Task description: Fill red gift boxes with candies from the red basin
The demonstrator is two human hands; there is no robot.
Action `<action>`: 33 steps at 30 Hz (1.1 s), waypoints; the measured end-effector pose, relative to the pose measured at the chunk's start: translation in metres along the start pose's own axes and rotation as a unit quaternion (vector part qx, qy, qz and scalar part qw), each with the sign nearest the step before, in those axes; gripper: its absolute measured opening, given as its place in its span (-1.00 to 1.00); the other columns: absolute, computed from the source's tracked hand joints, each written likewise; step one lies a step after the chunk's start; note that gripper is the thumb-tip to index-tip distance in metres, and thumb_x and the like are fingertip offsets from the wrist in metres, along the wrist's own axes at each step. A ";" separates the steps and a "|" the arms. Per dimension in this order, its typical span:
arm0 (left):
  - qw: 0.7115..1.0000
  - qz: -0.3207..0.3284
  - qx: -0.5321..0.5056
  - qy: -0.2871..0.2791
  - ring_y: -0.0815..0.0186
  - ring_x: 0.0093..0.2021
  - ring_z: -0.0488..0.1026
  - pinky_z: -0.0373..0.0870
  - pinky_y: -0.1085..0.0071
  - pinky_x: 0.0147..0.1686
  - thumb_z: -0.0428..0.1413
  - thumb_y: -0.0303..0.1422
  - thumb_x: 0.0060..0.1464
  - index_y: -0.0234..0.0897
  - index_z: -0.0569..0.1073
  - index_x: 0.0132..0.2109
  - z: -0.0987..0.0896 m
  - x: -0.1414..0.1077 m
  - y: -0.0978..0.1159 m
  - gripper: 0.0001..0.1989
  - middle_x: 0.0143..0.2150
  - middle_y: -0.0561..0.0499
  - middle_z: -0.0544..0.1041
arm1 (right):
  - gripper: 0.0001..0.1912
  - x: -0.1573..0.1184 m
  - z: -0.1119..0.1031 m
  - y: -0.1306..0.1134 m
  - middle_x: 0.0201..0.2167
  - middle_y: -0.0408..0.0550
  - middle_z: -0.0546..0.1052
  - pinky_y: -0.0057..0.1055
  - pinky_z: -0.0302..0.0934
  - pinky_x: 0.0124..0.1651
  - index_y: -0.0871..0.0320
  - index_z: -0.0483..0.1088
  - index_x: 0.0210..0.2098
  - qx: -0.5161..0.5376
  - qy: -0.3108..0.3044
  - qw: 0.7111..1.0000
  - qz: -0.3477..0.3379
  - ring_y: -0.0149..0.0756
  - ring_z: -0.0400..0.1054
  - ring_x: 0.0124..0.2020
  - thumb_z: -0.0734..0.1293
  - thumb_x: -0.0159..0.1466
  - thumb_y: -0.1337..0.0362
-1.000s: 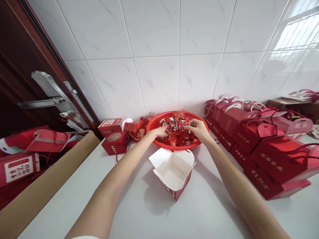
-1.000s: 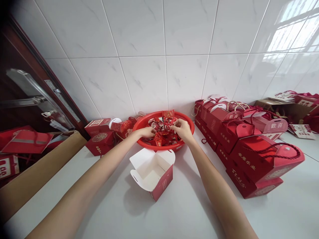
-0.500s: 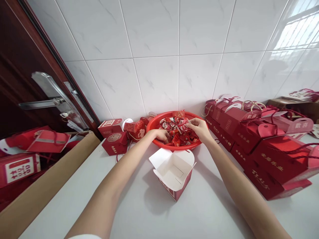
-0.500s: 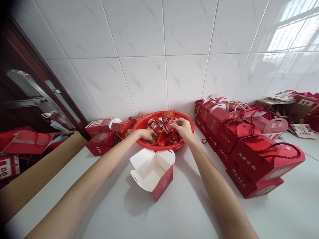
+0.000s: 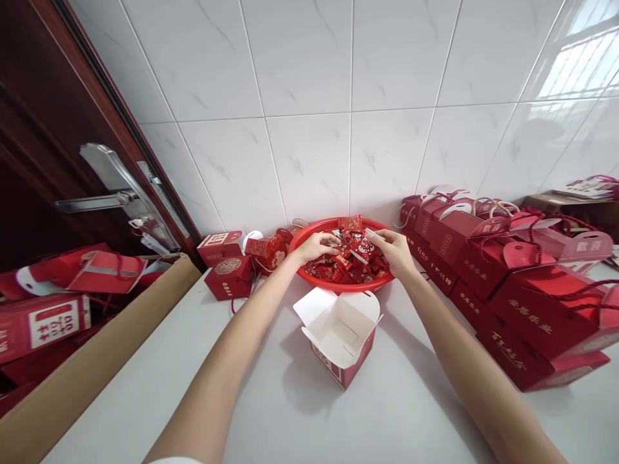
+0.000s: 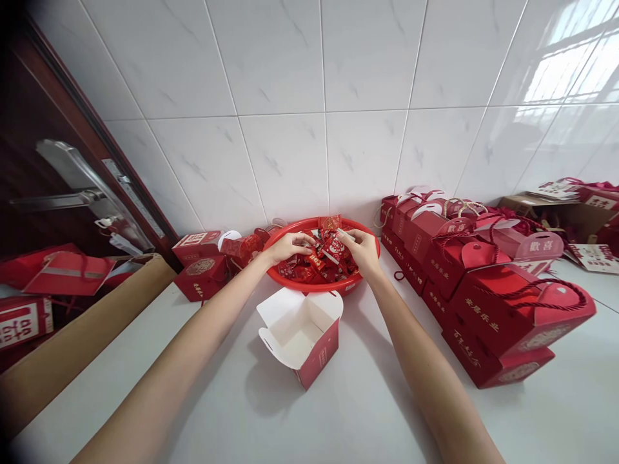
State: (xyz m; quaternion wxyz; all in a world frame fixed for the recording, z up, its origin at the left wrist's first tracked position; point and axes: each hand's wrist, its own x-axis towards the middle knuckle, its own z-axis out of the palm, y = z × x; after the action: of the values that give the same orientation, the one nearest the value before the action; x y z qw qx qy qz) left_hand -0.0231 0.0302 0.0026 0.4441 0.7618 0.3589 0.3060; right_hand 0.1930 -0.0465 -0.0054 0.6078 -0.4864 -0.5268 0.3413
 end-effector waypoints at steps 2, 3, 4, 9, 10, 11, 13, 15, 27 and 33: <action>1.000 -0.002 -0.019 0.008 0.22 -0.07 0.46 0.34 0.27 0.04 0.34 -0.29 -0.21 -0.28 0.56 -0.22 -0.001 0.000 -0.002 -0.67 -0.12 -0.01 0.57 | -0.46 0.000 0.000 0.001 -0.52 -0.11 0.48 -0.41 0.23 -0.45 0.14 0.46 -0.43 0.010 -0.002 1.000 0.002 -0.35 0.29 -0.50 0.47 -0.07 -0.23; 1.000 -0.004 -0.025 0.015 0.23 -0.08 0.46 0.33 0.27 0.04 0.33 -0.28 -0.19 -0.29 0.56 -0.20 -0.002 0.000 -0.002 -0.65 -0.12 0.00 0.57 | -0.45 0.001 0.000 0.002 -0.53 -0.12 0.48 -0.41 0.23 -0.46 0.13 0.44 -0.44 0.014 -0.003 1.000 0.004 -0.35 0.30 -0.51 0.47 -0.07 -0.23; 0.999 -0.005 -0.027 0.021 0.23 -0.08 0.46 0.33 0.27 0.04 0.33 -0.26 -0.18 -0.29 0.56 -0.18 -0.002 0.000 -0.003 -0.64 -0.12 0.00 0.57 | -0.45 0.001 0.000 0.003 -0.55 -0.13 0.47 -0.41 0.24 -0.46 0.13 0.43 -0.45 0.016 -0.005 1.000 0.005 -0.35 0.30 -0.52 0.47 -0.06 -0.24; 0.999 -0.006 -0.043 0.030 0.24 -0.09 0.47 0.32 0.27 0.05 0.34 -0.20 -0.16 -0.29 0.57 -0.20 -0.003 0.001 -0.007 -0.64 -0.13 0.00 0.59 | -0.45 0.004 -0.001 0.005 -0.56 -0.15 0.45 -0.40 0.23 -0.46 0.10 0.37 -0.43 0.000 -0.013 1.000 0.011 -0.34 0.31 -0.52 0.42 -0.01 -0.27; 0.998 -0.008 -0.050 0.029 0.25 -0.10 0.48 0.32 0.26 0.05 0.34 -0.20 -0.17 -0.29 0.58 -0.21 -0.003 0.001 -0.008 -0.64 -0.15 0.00 0.59 | -0.45 0.004 -0.001 0.005 -0.55 -0.15 0.45 -0.40 0.24 -0.45 0.10 0.37 -0.43 0.003 -0.014 1.000 0.014 -0.33 0.32 -0.51 0.42 -0.01 -0.27; 0.998 -0.010 -0.057 0.030 0.25 -0.12 0.48 0.33 0.26 0.05 0.36 -0.20 -0.19 -0.29 0.58 -0.22 -0.003 0.002 -0.008 -0.63 -0.16 0.00 0.59 | -0.45 0.004 -0.001 0.004 -0.54 -0.14 0.46 -0.40 0.24 -0.45 0.10 0.37 -0.42 0.008 -0.014 1.000 0.017 -0.33 0.33 -0.51 0.43 -0.02 -0.27; 0.997 -0.014 -0.066 0.035 0.26 -0.15 0.48 0.33 0.26 0.03 0.39 -0.19 -0.25 -0.30 0.58 -0.25 -0.003 0.002 -0.008 -0.62 -0.19 0.01 0.59 | -0.45 0.003 0.000 0.002 -0.52 -0.14 0.47 -0.40 0.27 -0.44 0.10 0.38 -0.41 0.031 -0.013 0.999 0.024 -0.31 0.36 -0.48 0.46 -0.05 -0.24; 0.997 -0.018 -0.062 0.040 0.27 -0.17 0.47 0.34 0.27 -0.01 0.42 -0.18 -0.29 -0.30 0.58 -0.29 -0.002 0.001 -0.008 -0.60 -0.23 0.02 0.58 | -0.45 0.002 0.002 -0.001 -0.49 -0.13 0.50 -0.37 0.33 -0.43 0.10 0.38 -0.40 0.069 -0.015 0.997 0.036 -0.26 0.42 -0.42 0.49 -0.08 -0.22; 0.980 -0.193 -0.041 0.015 0.20 -0.18 0.51 0.46 0.39 -0.29 0.41 -0.13 -0.20 -0.30 0.57 -0.38 0.004 -0.002 0.004 -0.65 -0.34 -0.02 0.58 | -0.56 -0.004 0.012 -0.008 -0.51 -0.06 0.55 -0.34 0.41 -0.49 0.11 0.38 -0.40 0.137 -0.065 0.980 0.127 -0.24 0.45 -0.52 0.52 0.01 -0.09; 0.980 -0.180 -0.009 -0.080 0.32 -0.30 0.54 0.49 0.48 -0.31 0.34 -0.51 -0.28 -0.25 0.62 -0.31 0.000 -0.004 0.001 -0.74 -0.37 0.06 0.60 | -0.72 -0.002 0.012 -0.010 -0.49 -0.14 0.54 -0.38 0.39 -0.50 0.11 0.44 -0.35 0.163 -0.039 0.977 0.133 -0.25 0.45 -0.47 0.45 -0.02 0.14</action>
State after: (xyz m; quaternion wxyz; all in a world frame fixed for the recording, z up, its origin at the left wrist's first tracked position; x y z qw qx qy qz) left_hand -0.0247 0.0268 0.0027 0.5262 0.7026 0.4506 0.1622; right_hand 0.1795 -0.0485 0.0030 0.6072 -0.4330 -0.4179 0.5188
